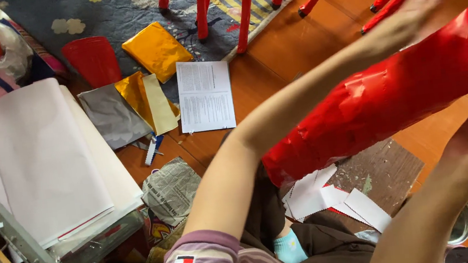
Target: Applying red decorative paper strips to a reindeer-shaped frame to cover the structure.
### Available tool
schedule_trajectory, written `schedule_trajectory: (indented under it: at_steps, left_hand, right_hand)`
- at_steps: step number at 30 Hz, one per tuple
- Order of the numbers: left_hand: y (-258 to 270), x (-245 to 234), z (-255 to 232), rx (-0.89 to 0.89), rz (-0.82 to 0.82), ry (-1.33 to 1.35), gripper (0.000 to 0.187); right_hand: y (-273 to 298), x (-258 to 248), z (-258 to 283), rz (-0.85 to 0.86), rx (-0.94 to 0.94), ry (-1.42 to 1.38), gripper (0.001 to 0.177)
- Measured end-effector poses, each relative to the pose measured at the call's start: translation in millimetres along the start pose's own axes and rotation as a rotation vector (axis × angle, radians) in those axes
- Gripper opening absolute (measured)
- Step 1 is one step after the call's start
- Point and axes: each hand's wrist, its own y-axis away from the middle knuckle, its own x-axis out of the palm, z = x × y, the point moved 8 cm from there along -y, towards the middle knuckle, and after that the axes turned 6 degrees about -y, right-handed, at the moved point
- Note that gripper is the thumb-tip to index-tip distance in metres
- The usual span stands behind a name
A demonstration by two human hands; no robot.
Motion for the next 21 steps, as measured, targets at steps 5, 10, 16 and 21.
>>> schedule_trajectory:
  at_steps: [5, 10, 16, 21]
  left_hand:
    - [94.0, -159.3, 26.3, -0.083, -0.085, -0.294, 0.056]
    - [237.9, -358.3, 45.7, -0.445, -0.612, -0.172, 0.061]
    - [364.6, -466.4, 29.3, -1.143, -0.813, -1.106, 0.074]
    - [364.1, -348.4, -2.3, -1.119, -0.16, -0.974, 0.02]
  right_hand:
    - [118.6, -131.1, -28.9, 0.168, -0.109, 0.839, 0.023]
    - [229.2, -274.5, -85.6, 0.604, -0.016, 1.572, 0.041]
    - [340.5, -400.1, -147.3, -0.424, 0.782, 0.355, 0.016]
    - [337.8, -402.2, -166.4, -0.031, 0.599, 0.491, 0.034]
